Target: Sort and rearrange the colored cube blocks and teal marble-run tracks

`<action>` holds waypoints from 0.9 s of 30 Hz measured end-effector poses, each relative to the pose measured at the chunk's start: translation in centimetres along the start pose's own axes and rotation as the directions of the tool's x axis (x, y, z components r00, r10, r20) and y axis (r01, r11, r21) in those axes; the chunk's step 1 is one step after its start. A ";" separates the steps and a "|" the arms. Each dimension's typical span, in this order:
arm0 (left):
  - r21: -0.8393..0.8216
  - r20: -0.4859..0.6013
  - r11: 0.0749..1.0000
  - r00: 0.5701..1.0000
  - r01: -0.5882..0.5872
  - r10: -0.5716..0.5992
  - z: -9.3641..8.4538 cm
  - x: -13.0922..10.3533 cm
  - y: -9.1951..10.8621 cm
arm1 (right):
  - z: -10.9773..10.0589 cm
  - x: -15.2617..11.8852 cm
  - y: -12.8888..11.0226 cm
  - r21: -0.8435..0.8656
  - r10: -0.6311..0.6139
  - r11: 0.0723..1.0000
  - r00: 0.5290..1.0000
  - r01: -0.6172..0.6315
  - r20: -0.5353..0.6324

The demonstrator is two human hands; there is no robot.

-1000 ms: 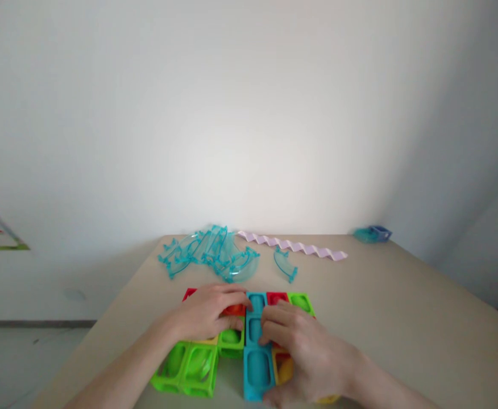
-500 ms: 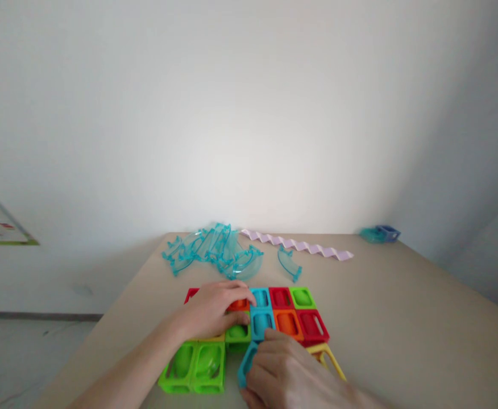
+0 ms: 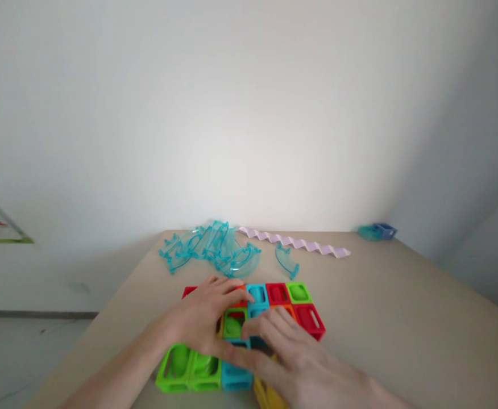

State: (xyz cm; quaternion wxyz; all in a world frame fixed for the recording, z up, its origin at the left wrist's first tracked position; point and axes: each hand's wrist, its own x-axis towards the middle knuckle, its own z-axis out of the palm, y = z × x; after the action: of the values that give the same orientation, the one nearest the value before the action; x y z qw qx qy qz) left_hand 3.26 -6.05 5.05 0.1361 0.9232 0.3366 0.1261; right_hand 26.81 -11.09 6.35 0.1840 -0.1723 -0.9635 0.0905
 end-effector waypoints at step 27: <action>-0.091 -0.052 0.973 0.974 0.214 -0.219 -1.9 -3.8 -7.3 | -0.3 -0.2 8.4 -0.042 0.528 0.837 0.825 -0.546 -0.201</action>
State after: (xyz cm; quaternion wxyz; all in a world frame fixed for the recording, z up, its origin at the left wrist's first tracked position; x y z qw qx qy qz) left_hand -4.51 -2.85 3.82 0.1776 0.8699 0.4338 0.1532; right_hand 29.55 -3.39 4.56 0.2290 -0.4529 -0.8584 0.0754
